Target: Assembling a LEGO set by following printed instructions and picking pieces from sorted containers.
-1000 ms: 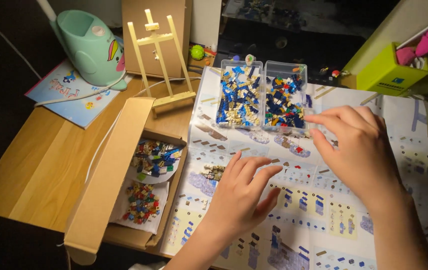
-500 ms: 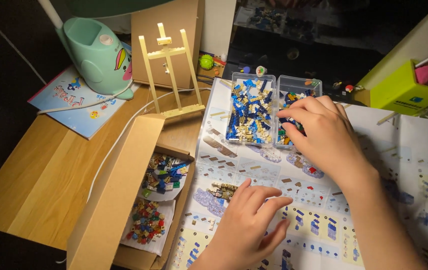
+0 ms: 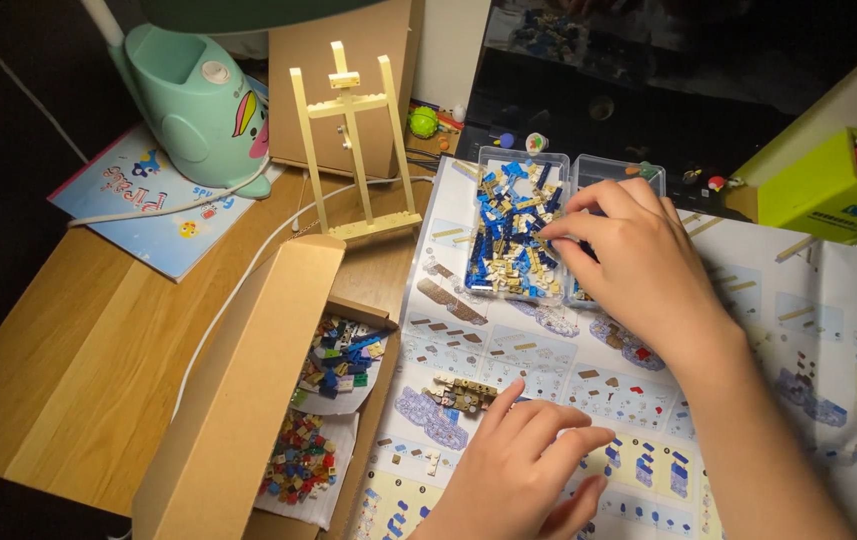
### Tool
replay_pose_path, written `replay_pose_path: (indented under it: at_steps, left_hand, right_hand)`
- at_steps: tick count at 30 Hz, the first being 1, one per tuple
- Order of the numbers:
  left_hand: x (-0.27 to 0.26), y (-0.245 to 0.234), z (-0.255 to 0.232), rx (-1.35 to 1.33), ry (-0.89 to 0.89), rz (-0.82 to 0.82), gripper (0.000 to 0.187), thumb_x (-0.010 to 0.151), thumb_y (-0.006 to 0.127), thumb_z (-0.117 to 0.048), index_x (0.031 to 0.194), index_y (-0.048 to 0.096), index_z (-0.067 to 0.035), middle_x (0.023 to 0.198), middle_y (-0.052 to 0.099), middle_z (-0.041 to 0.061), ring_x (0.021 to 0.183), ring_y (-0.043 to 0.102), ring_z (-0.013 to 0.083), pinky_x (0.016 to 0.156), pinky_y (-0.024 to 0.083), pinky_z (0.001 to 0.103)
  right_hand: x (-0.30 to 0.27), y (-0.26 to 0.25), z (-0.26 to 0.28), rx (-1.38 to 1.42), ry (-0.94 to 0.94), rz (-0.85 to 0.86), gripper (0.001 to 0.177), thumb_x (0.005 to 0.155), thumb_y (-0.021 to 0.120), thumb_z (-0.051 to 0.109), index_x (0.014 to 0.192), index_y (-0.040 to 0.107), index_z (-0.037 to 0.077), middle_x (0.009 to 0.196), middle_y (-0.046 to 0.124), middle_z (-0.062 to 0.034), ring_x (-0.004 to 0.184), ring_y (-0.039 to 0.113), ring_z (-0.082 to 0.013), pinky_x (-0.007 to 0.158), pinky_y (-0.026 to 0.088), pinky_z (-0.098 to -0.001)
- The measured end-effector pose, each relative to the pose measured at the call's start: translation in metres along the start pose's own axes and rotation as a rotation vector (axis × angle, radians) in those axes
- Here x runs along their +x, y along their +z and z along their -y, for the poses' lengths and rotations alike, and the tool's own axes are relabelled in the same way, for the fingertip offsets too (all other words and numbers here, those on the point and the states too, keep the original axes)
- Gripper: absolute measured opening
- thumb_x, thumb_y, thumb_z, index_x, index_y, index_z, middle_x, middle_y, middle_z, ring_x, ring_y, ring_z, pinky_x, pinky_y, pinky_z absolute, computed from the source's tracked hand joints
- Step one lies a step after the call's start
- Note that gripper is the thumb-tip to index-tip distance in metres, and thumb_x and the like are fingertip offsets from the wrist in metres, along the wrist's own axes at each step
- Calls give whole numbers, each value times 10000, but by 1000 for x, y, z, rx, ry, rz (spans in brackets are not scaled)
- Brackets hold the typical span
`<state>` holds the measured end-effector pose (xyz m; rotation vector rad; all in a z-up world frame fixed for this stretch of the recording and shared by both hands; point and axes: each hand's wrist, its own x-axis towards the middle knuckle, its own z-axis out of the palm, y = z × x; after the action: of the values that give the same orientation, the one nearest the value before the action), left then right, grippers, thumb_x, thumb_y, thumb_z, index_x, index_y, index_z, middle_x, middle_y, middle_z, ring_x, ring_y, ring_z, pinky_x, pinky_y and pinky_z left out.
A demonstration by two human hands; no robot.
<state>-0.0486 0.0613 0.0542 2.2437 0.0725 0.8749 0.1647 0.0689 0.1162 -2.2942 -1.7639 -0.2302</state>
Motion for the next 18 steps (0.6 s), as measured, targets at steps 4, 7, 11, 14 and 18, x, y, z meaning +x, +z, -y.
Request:
replay_pose_path:
  at_steps: [4, 7, 11, 14, 18]
  left_hand:
    - [-2, 6, 2, -26, -23, 8, 210, 904, 614, -169, 1097, 586, -91, 1043, 619, 101, 917, 598, 278, 1037, 384, 552]
    - [-4, 11, 6, 8, 11, -28, 192, 901, 584, -194, 1068, 598, -100, 999, 613, 85, 906, 615, 255, 1024, 397, 525]
    - [-7, 16, 8, 22, 1, -22, 214, 937, 544, -250, 1082, 612, -108, 1008, 613, 81, 929, 622, 255, 1025, 392, 522]
    - [-6, 15, 7, 7, -5, -9, 232, 984, 489, -276, 1087, 604, -103, 1009, 608, 92, 938, 619, 261, 1033, 382, 528]
    - [-7, 18, 10, 43, 20, -48, 233, 974, 494, -284, 1074, 615, -111, 1002, 619, 77, 927, 632, 252, 1032, 393, 517]
  right_hand:
    - [1, -3, 6, 39, -25, 11, 135, 872, 663, 221, 954, 766, 191, 1057, 615, -1, 1019, 519, -275, 920, 421, -431]
    - [2, -2, 12, 74, 16, 57, 134, 875, 652, 236, 926, 768, 189, 1058, 612, -5, 1037, 512, -269, 943, 409, -426]
    - [1, 4, 20, 91, -46, 51, 124, 824, 719, 282, 887, 756, 182, 1031, 612, -12, 1019, 524, -272, 879, 436, -426]
    - [3, 6, 21, 81, -62, 58, 150, 829, 726, 300, 900, 756, 172, 1016, 599, -21, 1021, 518, -277, 873, 440, -430]
    - [3, 10, 22, 74, -75, 47, 162, 838, 717, 309, 913, 758, 172, 1011, 598, -26, 1028, 519, -258, 855, 437, -428]
